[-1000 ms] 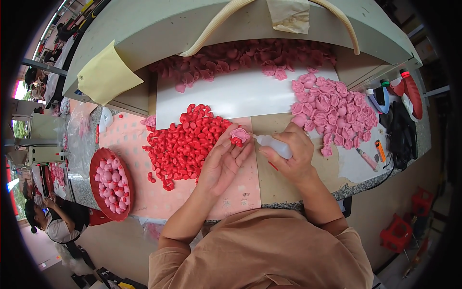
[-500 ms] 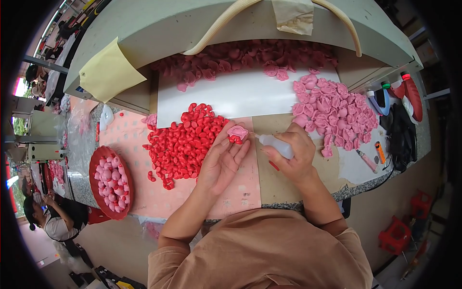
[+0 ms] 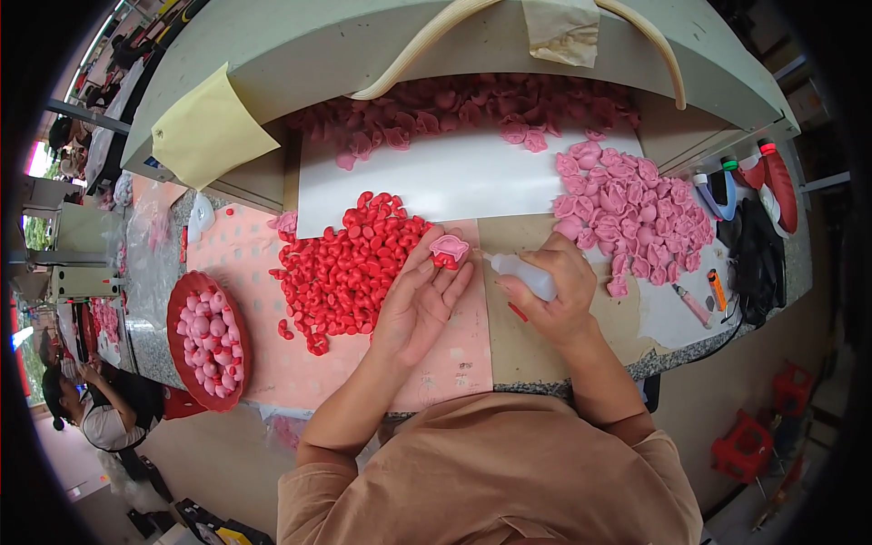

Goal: Applying glue to small red plastic components and assembling them at a factory workbench.

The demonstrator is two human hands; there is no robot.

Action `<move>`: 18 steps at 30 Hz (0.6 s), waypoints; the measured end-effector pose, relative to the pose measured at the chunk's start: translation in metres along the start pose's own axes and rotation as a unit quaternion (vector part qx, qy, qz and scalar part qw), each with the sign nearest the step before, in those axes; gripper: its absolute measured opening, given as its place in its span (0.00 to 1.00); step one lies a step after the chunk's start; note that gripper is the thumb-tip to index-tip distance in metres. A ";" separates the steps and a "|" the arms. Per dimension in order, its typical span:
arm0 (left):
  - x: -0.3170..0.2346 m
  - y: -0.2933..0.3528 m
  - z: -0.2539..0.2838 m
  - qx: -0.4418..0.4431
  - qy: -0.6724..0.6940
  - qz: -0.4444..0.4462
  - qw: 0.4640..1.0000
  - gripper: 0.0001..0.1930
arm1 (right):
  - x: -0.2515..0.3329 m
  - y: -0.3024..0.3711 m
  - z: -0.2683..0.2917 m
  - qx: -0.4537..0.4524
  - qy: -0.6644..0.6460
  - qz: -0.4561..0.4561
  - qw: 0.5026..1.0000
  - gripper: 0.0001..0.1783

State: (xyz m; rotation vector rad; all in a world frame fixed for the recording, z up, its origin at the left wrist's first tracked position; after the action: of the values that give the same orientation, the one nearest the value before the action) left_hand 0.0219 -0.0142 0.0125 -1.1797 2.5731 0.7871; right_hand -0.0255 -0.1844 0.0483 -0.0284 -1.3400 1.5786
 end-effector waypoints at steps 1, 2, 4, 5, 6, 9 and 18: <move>0.000 0.000 0.000 0.000 0.000 0.001 1.000 0.25 | 0.000 0.000 0.000 0.000 -0.001 -0.002 1.000 0.17; 0.000 0.000 0.001 0.000 0.000 0.001 1.000 0.25 | 0.000 0.000 0.000 0.000 -0.001 -0.002 1.000 0.17; 0.000 0.000 0.002 0.003 0.002 0.002 1.000 0.25 | 0.001 0.000 0.000 0.002 -0.004 -0.005 1.000 0.17; 0.001 0.000 0.002 0.002 0.002 0.002 1.000 0.25 | 0.001 0.000 0.000 0.002 -0.004 -0.005 1.000 0.17; 0.001 -0.001 0.002 0.003 0.002 0.002 1.000 0.25 | 0.001 0.000 0.000 0.002 -0.005 -0.009 1.000 0.17; 0.001 0.000 0.002 0.004 0.006 0.003 1.000 0.25 | 0.000 0.000 0.000 0.001 -0.004 -0.011 1.000 0.17; 0.001 -0.001 0.005 0.008 0.012 0.005 1.000 0.24 | 0.000 0.001 0.000 0.001 -0.004 -0.014 1.000 0.17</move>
State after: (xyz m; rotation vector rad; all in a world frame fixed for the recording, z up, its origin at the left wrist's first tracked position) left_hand 0.0218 -0.0127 0.0080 -1.1801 2.6021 0.7573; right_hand -0.0262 -0.1841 0.0470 -0.0014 -1.3388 1.5584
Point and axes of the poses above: each hand's wrist, its own y-axis away from the middle knuckle, its own z-axis out of the back of the hand, x = y × z, the point moved 2 cm from there along -y, towards the middle knuckle, and after that the axes turned 5 degrees about -x, right-handed, at the moved point
